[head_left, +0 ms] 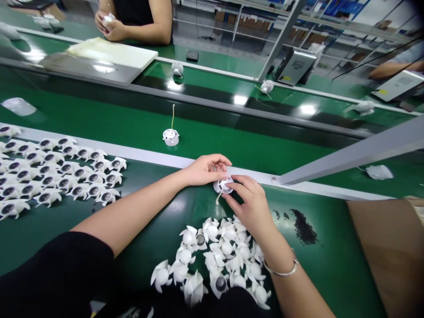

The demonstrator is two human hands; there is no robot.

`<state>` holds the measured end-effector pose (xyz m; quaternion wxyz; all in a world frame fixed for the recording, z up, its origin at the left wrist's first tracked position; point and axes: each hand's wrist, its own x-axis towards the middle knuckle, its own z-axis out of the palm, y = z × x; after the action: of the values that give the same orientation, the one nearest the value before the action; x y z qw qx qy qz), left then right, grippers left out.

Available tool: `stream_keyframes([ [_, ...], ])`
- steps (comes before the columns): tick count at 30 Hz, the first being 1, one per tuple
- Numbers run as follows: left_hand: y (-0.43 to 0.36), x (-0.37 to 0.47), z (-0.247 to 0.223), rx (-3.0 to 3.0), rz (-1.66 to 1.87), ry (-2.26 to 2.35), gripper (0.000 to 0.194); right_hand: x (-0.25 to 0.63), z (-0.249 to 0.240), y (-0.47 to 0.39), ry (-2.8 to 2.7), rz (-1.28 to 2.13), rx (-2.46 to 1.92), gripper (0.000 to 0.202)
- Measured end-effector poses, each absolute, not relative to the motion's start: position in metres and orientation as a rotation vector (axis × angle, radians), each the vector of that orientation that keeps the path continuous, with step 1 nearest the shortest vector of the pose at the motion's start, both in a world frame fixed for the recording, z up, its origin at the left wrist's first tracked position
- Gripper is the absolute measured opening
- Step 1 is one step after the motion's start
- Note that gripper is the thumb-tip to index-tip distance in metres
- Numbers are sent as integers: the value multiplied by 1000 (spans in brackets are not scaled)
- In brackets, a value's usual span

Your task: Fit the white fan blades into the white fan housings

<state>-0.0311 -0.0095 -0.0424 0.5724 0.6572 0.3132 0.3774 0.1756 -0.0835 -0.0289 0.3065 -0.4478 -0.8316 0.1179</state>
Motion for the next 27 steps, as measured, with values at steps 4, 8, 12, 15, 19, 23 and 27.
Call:
stream_keyframes([
  [4, -8, -35, -39, 1687, 767, 748, 33, 174, -29, -81, -2275, 219, -1238, 15],
  [8, -4, -37, -32, 1657, 651, 672, 29, 168, -23, -85, -2284, 165, -1292, 12],
  [12, -1, -38, -26, 1586, 564, 676, 30, 164, -22, -88, -2268, 167, -1319, 14],
  [15, -1, -38, -24, 1571, 497, 715, 34, 162, -23, -89, -2212, 147, -1375, 18],
  [19, -2, -39, -25, 1594, 465, 832, 39, 159, -20, -85, -2248, 182, -1413, 15],
  [23, -4, -38, -28, 1662, 519, 919, 39, 161, -20, -80, -2226, 317, -1412, 16],
  [27, -10, -34, -31, 1716, 569, 1029, 33, 165, -22, -78, -2216, 348, -1399, 17],
])
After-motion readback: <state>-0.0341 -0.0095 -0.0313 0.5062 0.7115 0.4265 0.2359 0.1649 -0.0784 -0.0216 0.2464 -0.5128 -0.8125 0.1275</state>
